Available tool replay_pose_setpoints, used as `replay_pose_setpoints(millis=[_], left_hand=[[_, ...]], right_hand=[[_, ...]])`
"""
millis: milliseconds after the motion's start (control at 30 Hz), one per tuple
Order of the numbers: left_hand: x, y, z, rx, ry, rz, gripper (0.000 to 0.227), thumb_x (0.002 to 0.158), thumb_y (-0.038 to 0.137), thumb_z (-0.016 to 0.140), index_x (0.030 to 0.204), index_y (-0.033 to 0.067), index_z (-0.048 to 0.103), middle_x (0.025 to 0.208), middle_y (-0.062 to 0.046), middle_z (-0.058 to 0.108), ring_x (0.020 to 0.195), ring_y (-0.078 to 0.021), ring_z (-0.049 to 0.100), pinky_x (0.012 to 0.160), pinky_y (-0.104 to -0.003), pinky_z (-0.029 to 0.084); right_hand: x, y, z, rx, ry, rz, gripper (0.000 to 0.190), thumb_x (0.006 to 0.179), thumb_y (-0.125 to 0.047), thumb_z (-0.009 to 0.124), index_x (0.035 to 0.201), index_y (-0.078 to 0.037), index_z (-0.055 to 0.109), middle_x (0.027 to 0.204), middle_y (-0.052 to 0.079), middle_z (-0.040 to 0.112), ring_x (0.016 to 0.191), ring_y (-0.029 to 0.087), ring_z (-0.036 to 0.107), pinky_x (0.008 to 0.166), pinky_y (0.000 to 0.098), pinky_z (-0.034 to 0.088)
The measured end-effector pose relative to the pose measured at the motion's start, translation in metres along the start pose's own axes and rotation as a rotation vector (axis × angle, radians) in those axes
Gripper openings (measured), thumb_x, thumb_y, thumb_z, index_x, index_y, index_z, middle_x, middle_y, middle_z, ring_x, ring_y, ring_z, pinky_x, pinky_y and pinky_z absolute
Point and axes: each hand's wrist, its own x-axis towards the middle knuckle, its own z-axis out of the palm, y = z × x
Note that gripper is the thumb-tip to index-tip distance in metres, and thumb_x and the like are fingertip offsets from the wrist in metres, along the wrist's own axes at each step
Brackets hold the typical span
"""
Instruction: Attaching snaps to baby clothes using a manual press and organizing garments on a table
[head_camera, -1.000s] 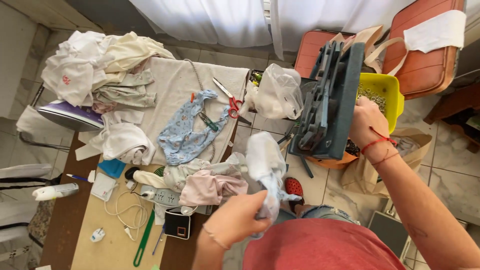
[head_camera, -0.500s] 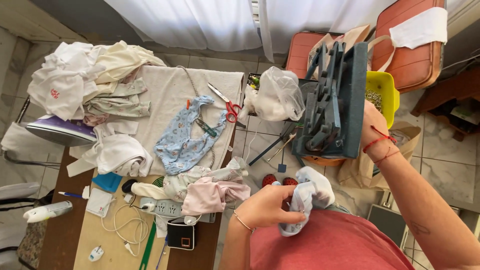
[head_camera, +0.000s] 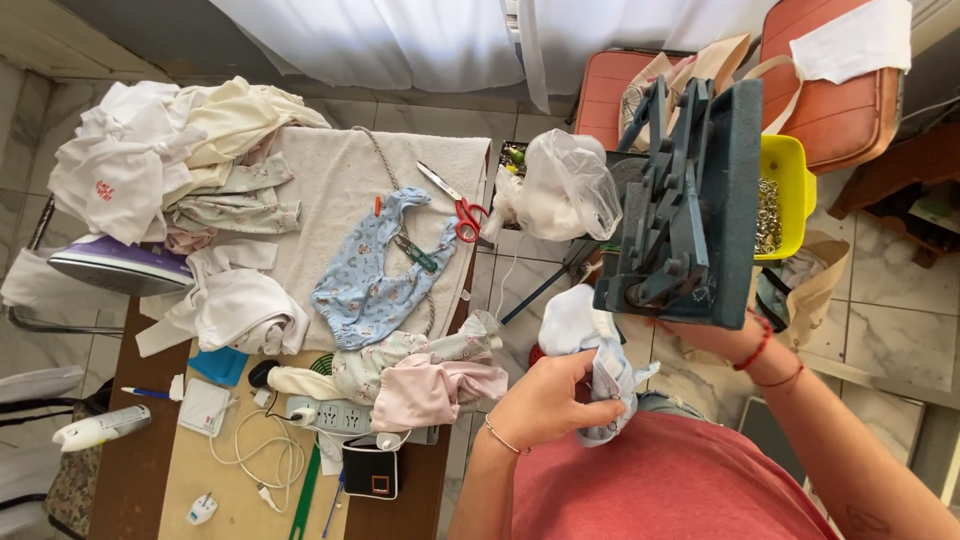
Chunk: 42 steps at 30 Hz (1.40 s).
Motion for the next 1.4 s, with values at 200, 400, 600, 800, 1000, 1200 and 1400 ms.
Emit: replay_pose_setpoints(millis=[200,400,600,800,1000,1200,1400], left_hand=[[0.002,-0.005,0.000,0.050,-0.005,0.000,0.018,0.072,0.023,0.062,0.077,0.0100,0.051,0.063,0.002,0.051,0.056,-0.0100,0.041,0.052,-0.025,0.034],[0.004,-0.004,-0.002,0.070,0.001,0.011,0.017,0.071,0.021,0.064,0.076,0.0108,0.052,0.064,0.003,0.052,0.056,-0.0083,0.042,0.052,-0.025,0.035],[0.004,0.004,-0.004,0.099,-0.019,-0.007,0.014,0.071,0.021,0.061,0.078,0.0125,0.053,0.065,0.004,0.054,0.057,-0.0069,0.045,0.054,-0.025,0.036],[0.008,0.001,-0.002,0.115,-0.053,0.002,0.016,0.071,0.022,0.061,0.080,0.0132,0.053,0.070,0.004,0.057,0.061,-0.0074,0.048,0.057,-0.025,0.038],[0.010,-0.001,-0.003,0.138,-0.044,-0.020,0.016,0.071,0.024,0.061,0.077,0.0127,0.052,0.065,0.003,0.054,0.057,-0.0084,0.045,0.054,-0.026,0.035],[0.011,-0.007,-0.003,0.079,-0.033,-0.021,0.015,0.071,0.022,0.061,0.078,0.0120,0.053,0.066,0.003,0.055,0.058,-0.0077,0.046,0.054,-0.025,0.036],[0.013,-0.009,-0.002,0.108,-0.052,-0.033,0.020,0.071,0.024,0.063,0.073,0.0101,0.049,0.064,0.002,0.052,0.058,-0.0088,0.043,0.053,-0.025,0.034]], right_hand=[[-0.013,-0.032,0.013,0.354,-0.025,0.016,0.032,0.077,-0.017,0.042,0.045,-0.010,0.042,0.041,0.001,0.042,0.039,0.009,0.034,0.040,0.0205,0.028],[-0.018,0.002,0.032,1.196,-0.179,0.023,0.021,0.082,-0.028,0.047,0.077,-0.008,0.048,0.050,-0.002,0.034,0.042,0.008,0.031,0.038,0.0202,0.018],[0.016,0.079,-0.040,-0.261,0.603,-0.178,0.008,0.080,-0.016,0.057,0.079,-0.011,0.063,0.078,0.005,0.059,0.069,0.017,0.056,0.059,0.0300,0.046],[0.027,0.048,-0.090,-0.663,0.495,0.171,0.009,0.074,-0.028,0.059,0.075,-0.024,0.067,0.084,0.001,0.054,0.077,0.022,0.055,0.052,0.0375,0.046],[0.033,0.040,-0.088,-0.686,0.395,0.304,0.019,0.078,-0.027,0.049,0.070,-0.021,0.066,0.085,0.003,0.054,0.082,0.025,0.055,0.052,0.0406,0.046],[0.017,0.041,-0.084,-0.446,0.578,0.196,0.010,0.079,-0.022,0.053,0.082,-0.015,0.060,0.076,0.008,0.062,0.071,0.030,0.056,0.061,0.0391,0.041],[0.003,0.052,-0.076,-0.344,0.725,0.035,0.012,0.082,-0.015,0.060,0.092,-0.016,0.067,0.081,0.000,0.064,0.072,0.013,0.057,0.069,0.0254,0.042]])
